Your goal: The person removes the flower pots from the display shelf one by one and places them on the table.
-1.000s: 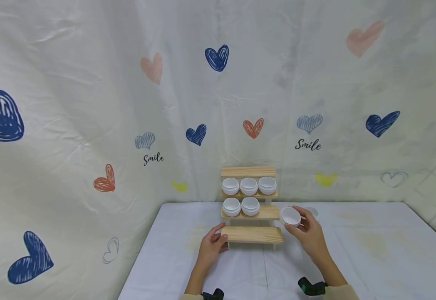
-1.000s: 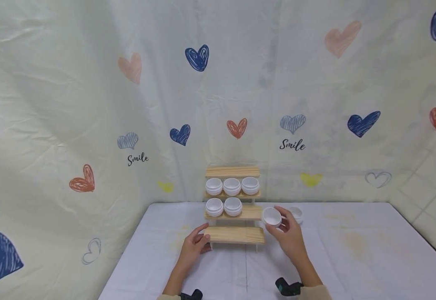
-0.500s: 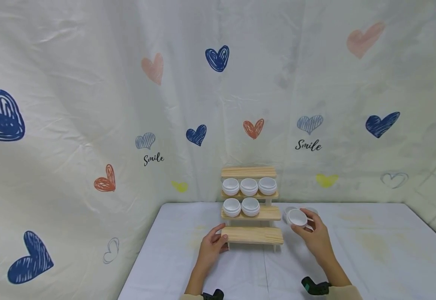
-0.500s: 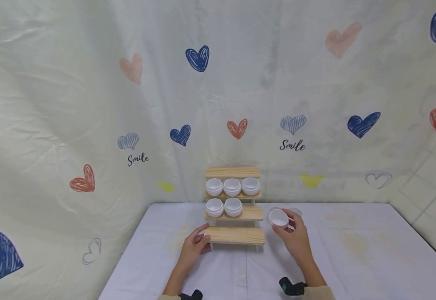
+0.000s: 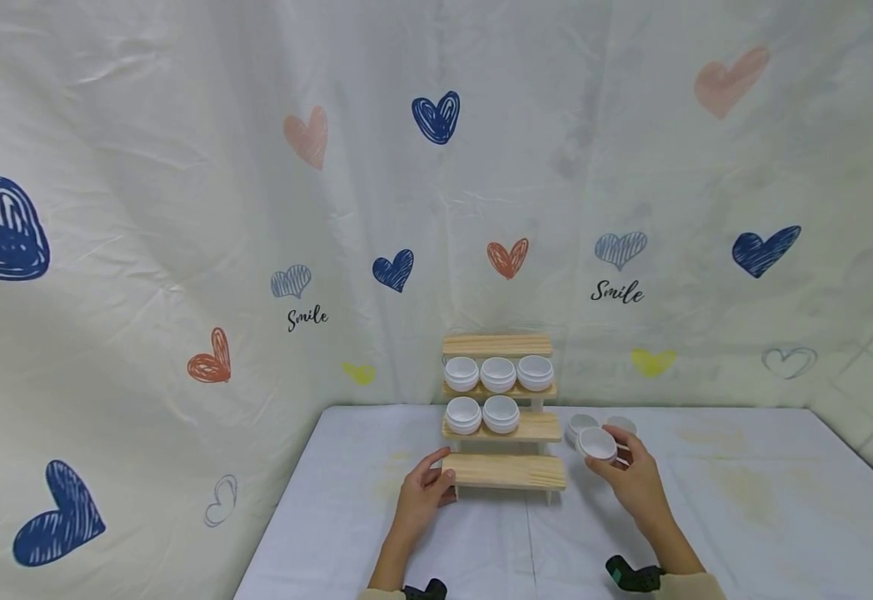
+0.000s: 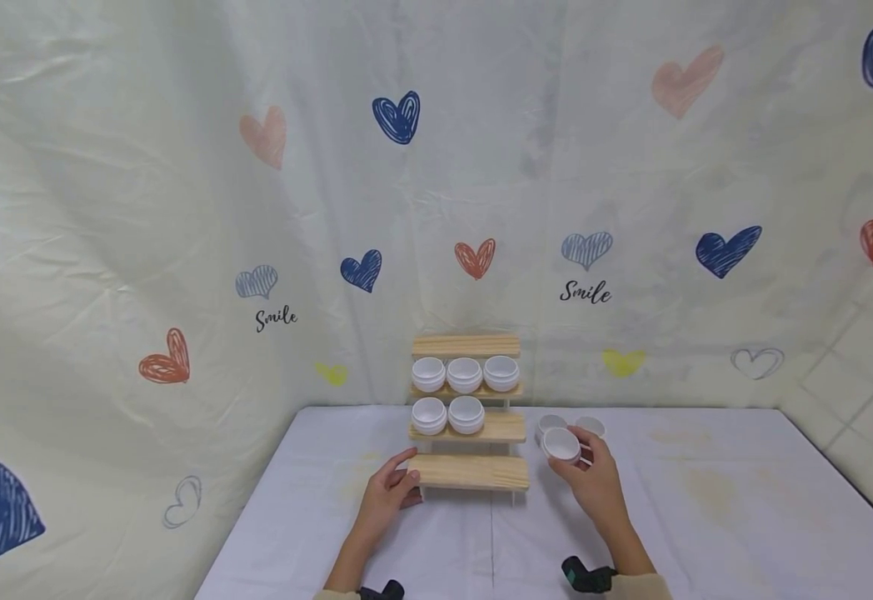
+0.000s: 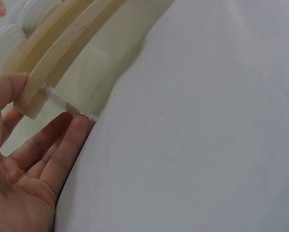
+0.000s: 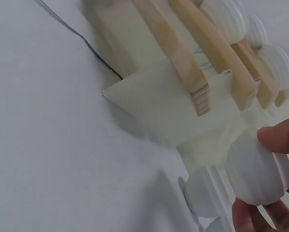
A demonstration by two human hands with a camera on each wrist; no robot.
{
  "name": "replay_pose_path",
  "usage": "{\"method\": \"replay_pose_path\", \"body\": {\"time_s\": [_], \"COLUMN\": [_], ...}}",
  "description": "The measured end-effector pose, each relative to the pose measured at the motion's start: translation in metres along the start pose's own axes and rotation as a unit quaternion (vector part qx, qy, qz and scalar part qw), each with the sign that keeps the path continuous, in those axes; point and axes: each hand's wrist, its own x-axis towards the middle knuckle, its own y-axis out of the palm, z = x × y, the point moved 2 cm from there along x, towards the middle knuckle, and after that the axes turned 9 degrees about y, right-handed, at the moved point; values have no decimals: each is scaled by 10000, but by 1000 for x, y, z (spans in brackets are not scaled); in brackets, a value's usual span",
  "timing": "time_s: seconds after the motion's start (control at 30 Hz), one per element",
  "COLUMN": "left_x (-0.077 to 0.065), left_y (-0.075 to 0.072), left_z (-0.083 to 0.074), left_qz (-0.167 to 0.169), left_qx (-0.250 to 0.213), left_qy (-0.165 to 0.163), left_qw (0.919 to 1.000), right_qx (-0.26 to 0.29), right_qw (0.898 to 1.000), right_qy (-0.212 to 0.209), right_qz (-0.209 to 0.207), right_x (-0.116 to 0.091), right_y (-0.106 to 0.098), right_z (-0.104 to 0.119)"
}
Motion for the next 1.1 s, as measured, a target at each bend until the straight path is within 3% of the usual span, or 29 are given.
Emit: {"method": "replay_pose_path", "body": {"time_s": [0.47,0.7,1.1], "left_x": [-1,1,-1], "left_y": [-1,0,1], "left_z": [0,1,-3], "left_qz": [36,22,-12], "left_qx": [78,70,64], "left_qy": [118,-48,22], "left_qw": [9999,10000,10000], "right_qx": [-139,-234,-523], "right_qw": [9995,9988,9971], "right_qy": [193,315,392], "right_qz": [183,292,377], "right_x": [7,8,14], "right_y": [3,3,5], "right_z": [-12,-14,-24]}}
